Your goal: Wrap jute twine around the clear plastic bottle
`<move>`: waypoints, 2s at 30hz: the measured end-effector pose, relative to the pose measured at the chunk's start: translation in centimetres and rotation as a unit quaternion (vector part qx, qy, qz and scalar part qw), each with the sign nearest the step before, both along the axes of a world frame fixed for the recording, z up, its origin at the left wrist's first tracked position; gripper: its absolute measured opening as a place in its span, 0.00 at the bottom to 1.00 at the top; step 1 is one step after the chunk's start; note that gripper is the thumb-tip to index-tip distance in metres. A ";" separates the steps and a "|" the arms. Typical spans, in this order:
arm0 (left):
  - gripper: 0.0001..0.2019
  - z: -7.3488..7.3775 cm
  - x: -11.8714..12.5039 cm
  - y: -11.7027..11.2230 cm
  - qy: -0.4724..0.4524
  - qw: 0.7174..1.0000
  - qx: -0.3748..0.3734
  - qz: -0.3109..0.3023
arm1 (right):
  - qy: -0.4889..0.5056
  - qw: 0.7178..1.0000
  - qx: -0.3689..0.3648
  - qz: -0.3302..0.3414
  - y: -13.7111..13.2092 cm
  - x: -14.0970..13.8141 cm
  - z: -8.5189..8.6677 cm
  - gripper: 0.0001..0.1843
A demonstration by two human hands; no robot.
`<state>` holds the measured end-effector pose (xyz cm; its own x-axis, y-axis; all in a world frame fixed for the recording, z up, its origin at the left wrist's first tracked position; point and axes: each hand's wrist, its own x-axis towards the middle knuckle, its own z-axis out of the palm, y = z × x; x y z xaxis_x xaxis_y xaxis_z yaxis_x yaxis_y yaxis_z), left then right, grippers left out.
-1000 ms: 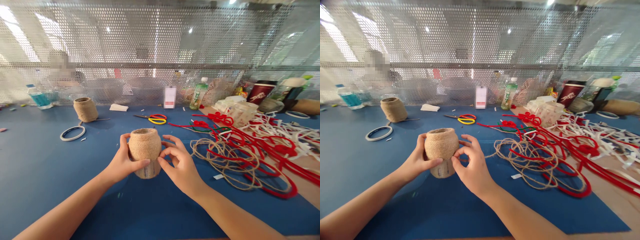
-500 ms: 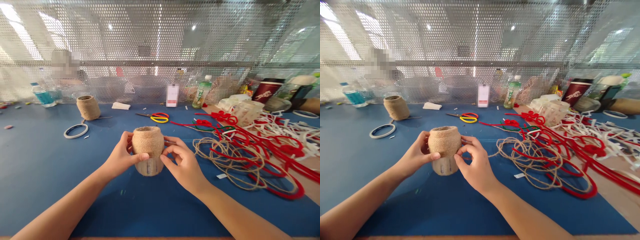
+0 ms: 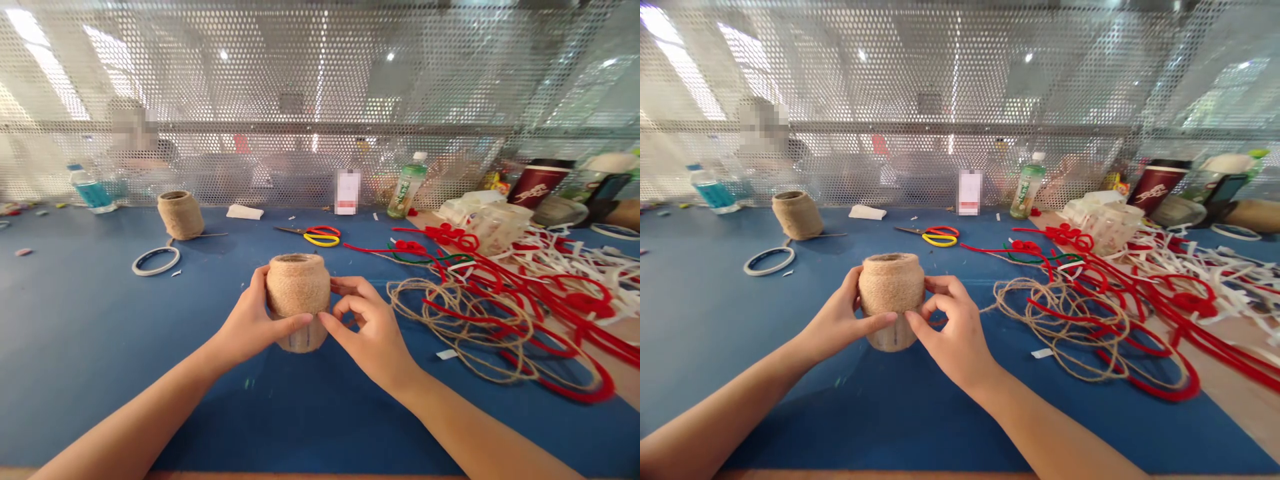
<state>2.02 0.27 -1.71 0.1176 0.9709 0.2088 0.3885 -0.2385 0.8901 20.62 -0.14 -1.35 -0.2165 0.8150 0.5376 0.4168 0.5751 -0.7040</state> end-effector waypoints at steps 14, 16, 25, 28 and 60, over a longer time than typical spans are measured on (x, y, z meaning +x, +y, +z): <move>0.37 0.3 0.0 0.0 -0.020 1.000 -0.004 0.001 | -0.024 0.999 0.040 0.017 -0.4 0.1 0.3 0.09; 0.37 0.2 -0.1 0.1 -0.017 1.000 0.006 -0.001 | -0.022 0.998 0.056 0.017 -0.3 0.1 0.2 0.09; 0.37 0.2 -0.1 0.0 -0.023 1.000 0.003 -0.013 | -0.031 0.996 0.078 0.008 -0.2 0.0 0.1 0.09; 0.35 0.1 0.0 -0.2 -0.044 0.999 -0.002 -0.029 | -0.031 0.997 0.077 0.007 -0.3 -0.1 0.1 0.09; 0.35 0.4 0.2 -0.3 -0.024 0.998 0.046 0.039 | -0.042 0.987 0.145 0.045 -0.4 0.0 0.0 0.09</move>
<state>2.18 -0.05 -1.27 0.0303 0.9531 0.3013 0.3662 -0.2910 0.8839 20.62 -0.50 -1.38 -0.3344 0.6043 0.7232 0.4042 0.7851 -0.4692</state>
